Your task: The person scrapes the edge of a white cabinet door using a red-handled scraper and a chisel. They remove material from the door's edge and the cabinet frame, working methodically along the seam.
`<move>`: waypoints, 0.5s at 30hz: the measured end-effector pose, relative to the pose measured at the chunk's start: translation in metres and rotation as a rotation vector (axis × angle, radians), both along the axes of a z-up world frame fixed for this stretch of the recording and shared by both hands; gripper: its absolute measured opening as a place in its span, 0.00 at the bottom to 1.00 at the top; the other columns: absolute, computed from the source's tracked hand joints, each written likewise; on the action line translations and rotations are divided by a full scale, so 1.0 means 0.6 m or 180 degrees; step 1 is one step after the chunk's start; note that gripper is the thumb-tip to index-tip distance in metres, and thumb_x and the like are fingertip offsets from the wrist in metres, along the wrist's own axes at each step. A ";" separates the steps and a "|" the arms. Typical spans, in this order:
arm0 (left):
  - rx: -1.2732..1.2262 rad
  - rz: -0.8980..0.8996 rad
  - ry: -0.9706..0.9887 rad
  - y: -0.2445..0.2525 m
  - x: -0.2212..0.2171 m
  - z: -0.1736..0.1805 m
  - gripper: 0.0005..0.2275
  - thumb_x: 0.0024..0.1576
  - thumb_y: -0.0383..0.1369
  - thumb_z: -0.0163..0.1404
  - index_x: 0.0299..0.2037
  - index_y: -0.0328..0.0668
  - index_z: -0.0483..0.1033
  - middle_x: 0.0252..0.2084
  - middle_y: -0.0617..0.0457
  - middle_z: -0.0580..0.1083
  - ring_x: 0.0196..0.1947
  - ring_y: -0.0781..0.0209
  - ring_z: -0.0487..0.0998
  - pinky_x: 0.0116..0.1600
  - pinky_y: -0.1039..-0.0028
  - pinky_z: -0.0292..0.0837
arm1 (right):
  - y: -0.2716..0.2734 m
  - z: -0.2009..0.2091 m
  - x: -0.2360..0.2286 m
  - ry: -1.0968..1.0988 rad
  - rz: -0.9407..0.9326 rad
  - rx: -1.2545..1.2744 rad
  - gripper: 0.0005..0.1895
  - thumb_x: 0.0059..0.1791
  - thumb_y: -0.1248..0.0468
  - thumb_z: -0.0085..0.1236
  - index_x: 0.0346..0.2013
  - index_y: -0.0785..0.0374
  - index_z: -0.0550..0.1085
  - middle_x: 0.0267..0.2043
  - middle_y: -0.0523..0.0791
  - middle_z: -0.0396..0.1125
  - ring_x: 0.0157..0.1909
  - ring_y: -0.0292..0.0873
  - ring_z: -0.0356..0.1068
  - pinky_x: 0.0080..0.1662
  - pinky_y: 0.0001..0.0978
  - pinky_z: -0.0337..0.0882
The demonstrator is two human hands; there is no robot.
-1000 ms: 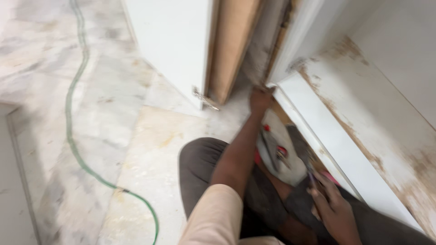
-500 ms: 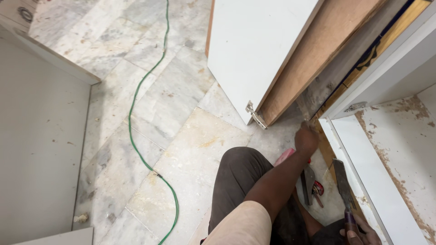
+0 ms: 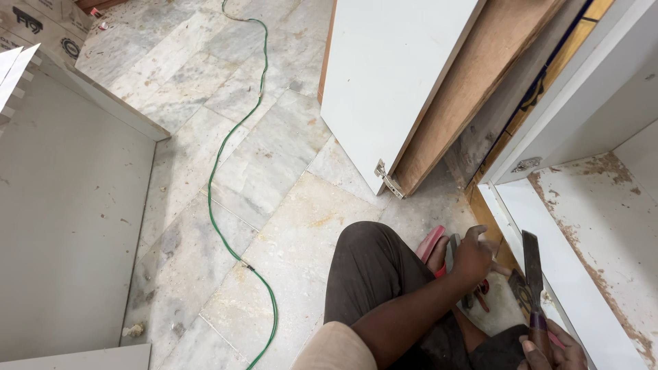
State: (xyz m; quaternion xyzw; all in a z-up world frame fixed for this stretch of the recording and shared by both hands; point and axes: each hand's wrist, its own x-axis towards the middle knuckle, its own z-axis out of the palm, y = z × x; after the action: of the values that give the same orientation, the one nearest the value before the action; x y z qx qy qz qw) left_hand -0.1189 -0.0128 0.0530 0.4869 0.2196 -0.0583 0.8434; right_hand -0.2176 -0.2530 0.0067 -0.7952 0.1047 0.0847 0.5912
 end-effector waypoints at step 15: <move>0.0506 -0.0636 -0.0218 -0.057 -0.015 -0.113 0.16 0.62 0.43 0.53 0.47 0.35 0.79 0.34 0.48 0.77 0.26 0.62 0.74 0.30 0.75 0.71 | 0.113 0.261 -0.035 0.0798 0.0649 -0.0706 0.34 0.50 0.52 0.54 0.72 0.46 0.62 0.42 0.49 0.75 0.33 0.39 0.75 0.36 0.33 0.75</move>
State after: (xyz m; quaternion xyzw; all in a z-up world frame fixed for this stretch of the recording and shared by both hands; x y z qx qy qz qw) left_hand -0.1279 -0.0469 -0.0148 0.5733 0.1451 -0.1077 0.7991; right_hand -0.2389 -0.1852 0.1635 -0.8452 0.1051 0.2304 0.4706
